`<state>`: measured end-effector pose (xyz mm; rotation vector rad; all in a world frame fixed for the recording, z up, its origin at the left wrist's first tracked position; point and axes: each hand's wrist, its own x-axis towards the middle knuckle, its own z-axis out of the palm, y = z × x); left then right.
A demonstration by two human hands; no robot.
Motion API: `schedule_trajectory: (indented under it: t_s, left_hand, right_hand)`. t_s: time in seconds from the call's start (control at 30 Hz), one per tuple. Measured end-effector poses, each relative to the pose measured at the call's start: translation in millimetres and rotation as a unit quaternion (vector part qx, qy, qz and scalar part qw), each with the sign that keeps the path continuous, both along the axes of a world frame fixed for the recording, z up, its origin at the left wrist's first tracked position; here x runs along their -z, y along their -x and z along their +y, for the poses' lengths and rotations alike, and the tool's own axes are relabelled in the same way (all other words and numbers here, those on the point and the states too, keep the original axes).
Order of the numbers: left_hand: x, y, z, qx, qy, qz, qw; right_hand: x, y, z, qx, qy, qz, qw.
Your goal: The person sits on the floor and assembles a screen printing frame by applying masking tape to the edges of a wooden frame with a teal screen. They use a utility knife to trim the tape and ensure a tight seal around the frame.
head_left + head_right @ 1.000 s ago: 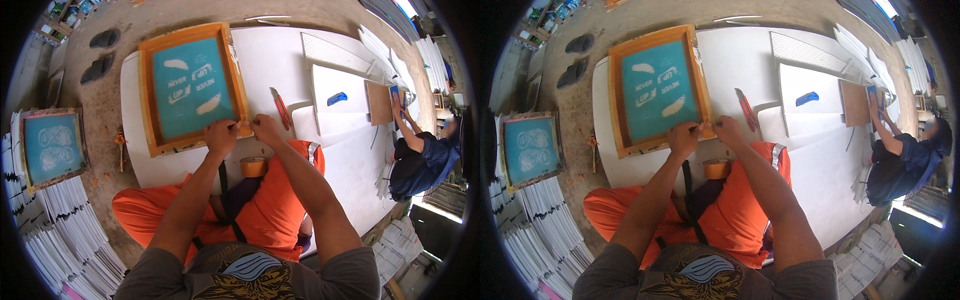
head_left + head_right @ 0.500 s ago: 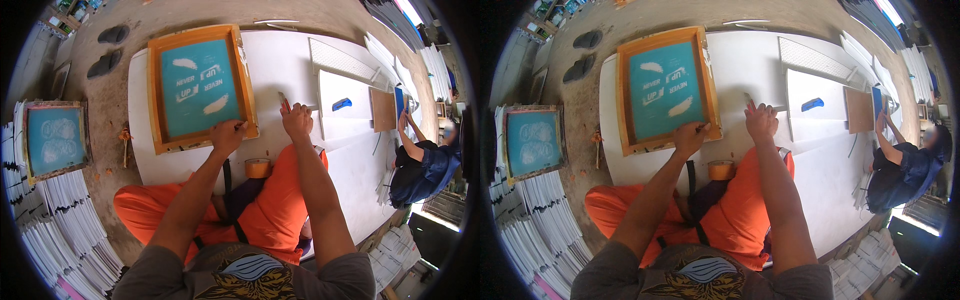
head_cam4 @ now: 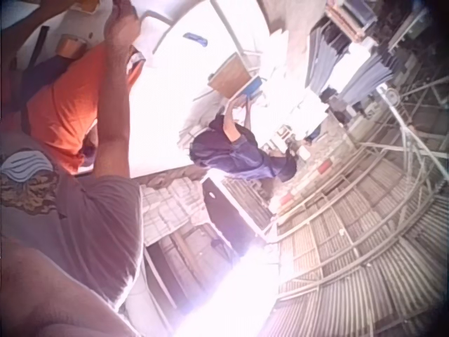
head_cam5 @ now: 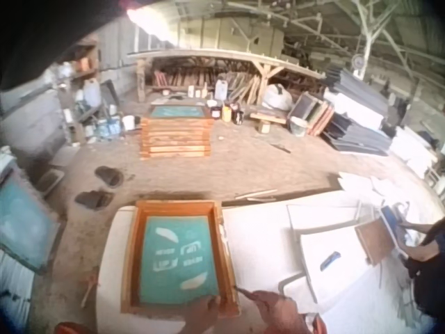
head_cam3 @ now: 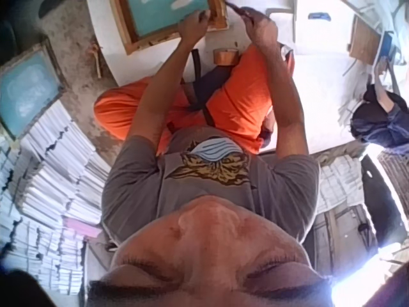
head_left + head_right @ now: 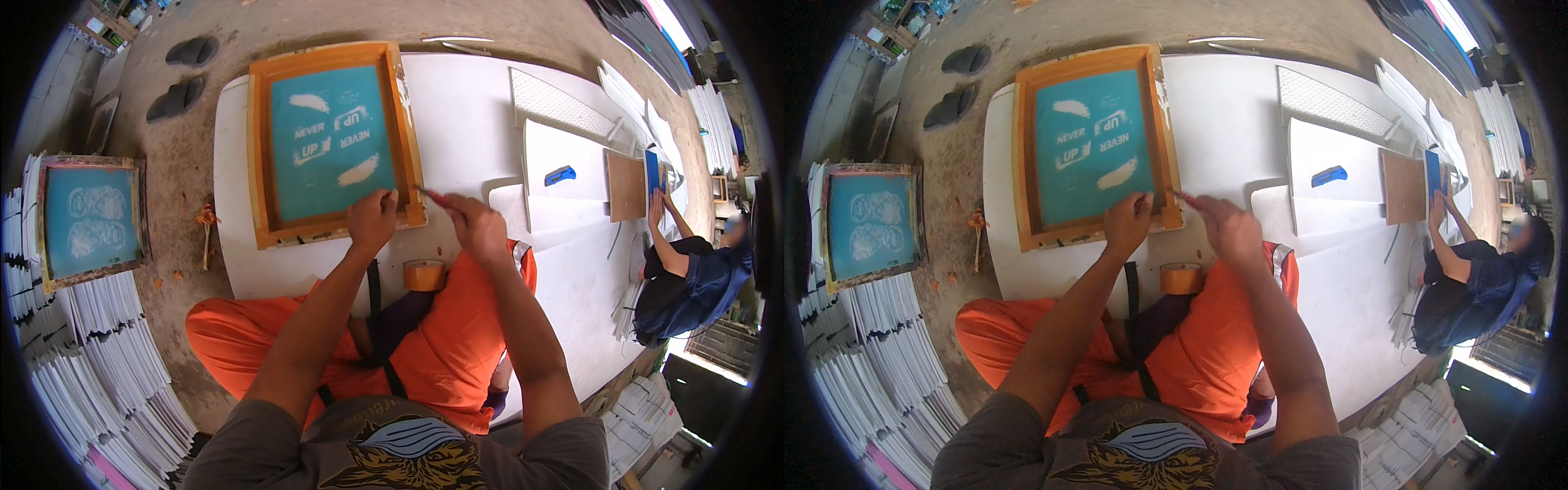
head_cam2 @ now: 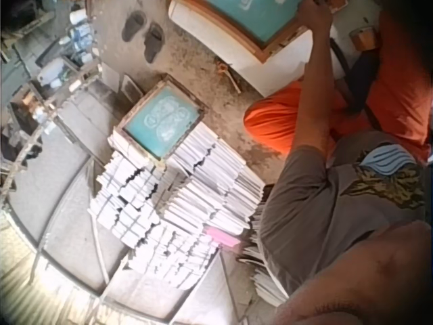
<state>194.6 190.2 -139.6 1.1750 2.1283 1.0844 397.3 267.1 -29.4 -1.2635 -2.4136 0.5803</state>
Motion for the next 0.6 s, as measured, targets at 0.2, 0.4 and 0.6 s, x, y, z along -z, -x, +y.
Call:
schedule_trajectory:
  t_s: [0.2, 0.4, 0.6]
  left_hand:
    - [-3, -5, -2, -0.046, -0.088, -0.03, 0.995]
    - [-1, -2, -3, -0.037, -0.096, -0.019, 0.994]
    - [-1, -3, -5, -0.039, -0.092, -0.017, 0.995]
  right_hand:
    - [-1, -2, -32, -0.045, -0.065, -0.07, 0.994]
    - [0, -1, -31, -0.046, -0.077, -0.087, 0.992]
    - [6, -1, -31, -0.053, -0.08, -0.091, 0.991]
